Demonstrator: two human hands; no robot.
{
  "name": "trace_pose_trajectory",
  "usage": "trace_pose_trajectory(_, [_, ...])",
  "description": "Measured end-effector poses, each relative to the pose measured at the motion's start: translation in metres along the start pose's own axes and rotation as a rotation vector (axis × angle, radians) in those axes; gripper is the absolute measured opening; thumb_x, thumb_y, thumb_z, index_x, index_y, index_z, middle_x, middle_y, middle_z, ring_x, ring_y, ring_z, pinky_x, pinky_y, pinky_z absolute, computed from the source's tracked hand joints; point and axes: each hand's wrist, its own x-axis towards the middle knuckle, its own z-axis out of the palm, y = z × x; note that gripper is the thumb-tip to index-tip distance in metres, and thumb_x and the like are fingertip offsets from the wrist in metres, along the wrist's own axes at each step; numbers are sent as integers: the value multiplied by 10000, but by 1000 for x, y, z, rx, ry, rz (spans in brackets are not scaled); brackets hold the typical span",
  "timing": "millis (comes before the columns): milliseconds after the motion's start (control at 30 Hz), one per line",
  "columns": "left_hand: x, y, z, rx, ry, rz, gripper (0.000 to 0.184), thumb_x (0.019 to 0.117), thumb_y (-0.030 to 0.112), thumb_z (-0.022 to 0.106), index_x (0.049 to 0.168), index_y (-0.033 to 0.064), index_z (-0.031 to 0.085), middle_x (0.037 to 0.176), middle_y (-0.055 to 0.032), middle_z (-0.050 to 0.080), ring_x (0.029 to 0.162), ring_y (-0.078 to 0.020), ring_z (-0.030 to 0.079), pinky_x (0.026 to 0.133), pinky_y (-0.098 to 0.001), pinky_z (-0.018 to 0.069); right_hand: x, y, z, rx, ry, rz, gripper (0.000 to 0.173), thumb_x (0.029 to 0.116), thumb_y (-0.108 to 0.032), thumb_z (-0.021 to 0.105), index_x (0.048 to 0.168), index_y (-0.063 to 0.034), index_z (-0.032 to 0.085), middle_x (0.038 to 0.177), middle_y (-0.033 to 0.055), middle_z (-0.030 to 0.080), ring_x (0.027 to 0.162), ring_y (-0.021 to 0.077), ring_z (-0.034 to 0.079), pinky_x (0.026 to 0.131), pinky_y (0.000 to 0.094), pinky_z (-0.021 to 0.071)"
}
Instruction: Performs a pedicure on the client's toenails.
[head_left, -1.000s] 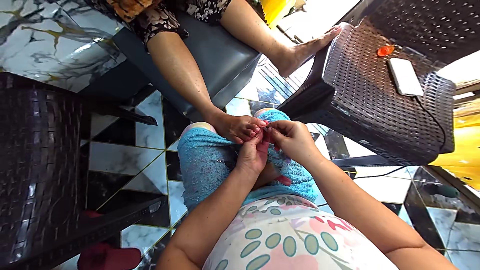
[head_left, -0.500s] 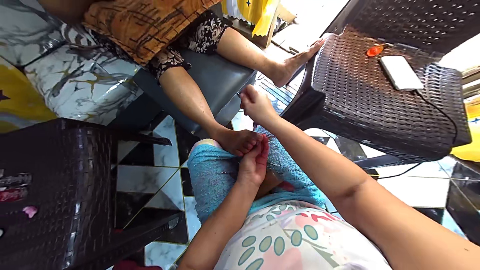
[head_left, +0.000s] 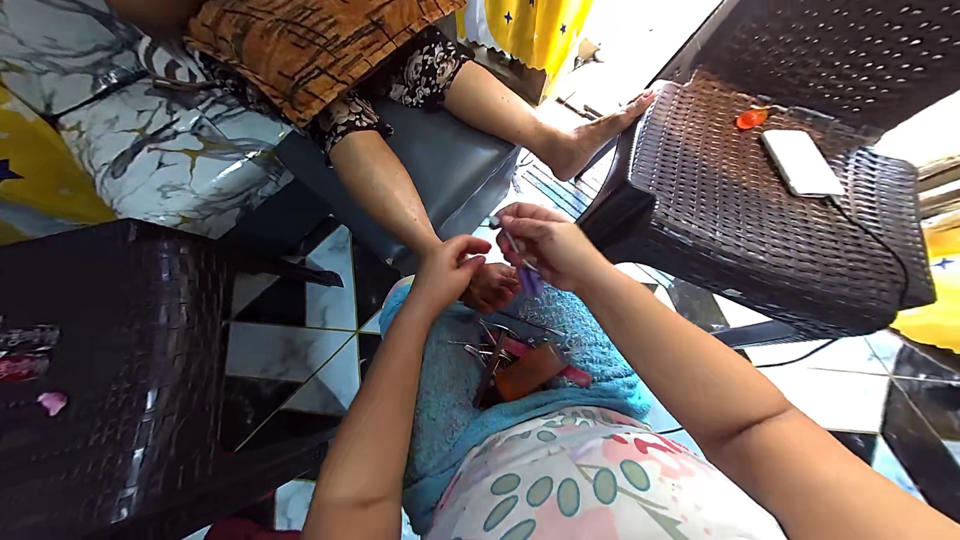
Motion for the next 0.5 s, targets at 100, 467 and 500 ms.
trace_pose_trajectory(100, [42,-5,-5,82,-435,-25,222,1006,87,622,1186,-27,683,1147,-166,707,1112,-230,662,1032,-438,497,17,19,7,-220,210,-39,223,1097,-162,435,1142,-10,592,735,8,619,542,57,527,515,221,460])
trace_pose_trajectory(467, [90,12,-6,5,-1047,-227,239,970,81,680,1208,84,696,1076,-83,673,973,-152,651,899,-368,536,-44,16,-2,-445,227,-173,274,1096,-248,451,1197,-64,628,714,46,623,504,111,539,438,256,460])
trace_pose_trajectory(500, [92,12,-5,19,-1069,-224,247,963,62,677,1207,96,698,1073,-81,674,965,-154,652,884,-369,540,-57,13,-1,-402,234,-151,262,1091,-230,461,1199,-64,633,711,44,622,504,102,537,442,238,460])
